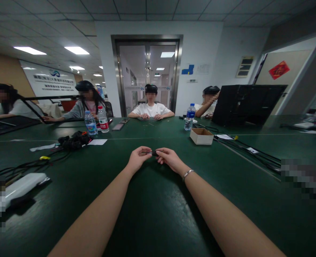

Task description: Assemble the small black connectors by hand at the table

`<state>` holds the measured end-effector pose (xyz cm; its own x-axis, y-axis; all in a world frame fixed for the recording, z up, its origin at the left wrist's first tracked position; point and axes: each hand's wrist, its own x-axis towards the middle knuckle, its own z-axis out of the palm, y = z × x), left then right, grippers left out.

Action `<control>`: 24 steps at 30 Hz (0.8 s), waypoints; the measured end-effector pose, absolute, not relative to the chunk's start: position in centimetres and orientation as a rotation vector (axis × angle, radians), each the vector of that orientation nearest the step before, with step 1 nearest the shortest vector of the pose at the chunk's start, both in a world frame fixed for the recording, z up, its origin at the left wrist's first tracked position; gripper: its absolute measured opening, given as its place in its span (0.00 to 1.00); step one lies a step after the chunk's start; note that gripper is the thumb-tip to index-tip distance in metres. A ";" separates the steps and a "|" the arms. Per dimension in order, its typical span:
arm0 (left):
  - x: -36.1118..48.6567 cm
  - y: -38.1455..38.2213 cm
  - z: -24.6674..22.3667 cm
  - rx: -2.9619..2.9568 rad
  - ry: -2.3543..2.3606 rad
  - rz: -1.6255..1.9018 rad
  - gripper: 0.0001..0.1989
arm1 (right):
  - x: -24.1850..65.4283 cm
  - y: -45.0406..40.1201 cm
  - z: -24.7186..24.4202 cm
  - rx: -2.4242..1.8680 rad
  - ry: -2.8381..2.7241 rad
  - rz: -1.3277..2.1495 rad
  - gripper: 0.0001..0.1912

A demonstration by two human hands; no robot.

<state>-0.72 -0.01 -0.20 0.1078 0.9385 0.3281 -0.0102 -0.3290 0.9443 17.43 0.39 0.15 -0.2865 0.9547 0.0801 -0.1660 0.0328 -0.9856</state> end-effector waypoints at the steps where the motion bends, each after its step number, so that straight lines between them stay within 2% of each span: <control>1: -0.7 -0.1 -0.1 1.505 0.959 1.362 0.16 | 17.4 0.4 0.2 -0.895 -1.321 1.450 0.13; 15: -0.7 -0.3 0.1 1.563 1.062 1.349 0.15 | 17.5 0.2 0.4 -0.904 -1.320 1.471 0.13; 24: -0.7 0.0 0.0 1.556 1.148 1.259 0.18 | 17.7 0.4 -0.1 -0.844 -1.349 1.438 0.19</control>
<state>-0.72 -0.03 -0.02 0.0888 0.9651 0.2465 0.1571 -0.2580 0.9533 17.73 0.44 -0.09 -0.3044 0.9448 0.1210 -0.1810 0.0674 -0.9812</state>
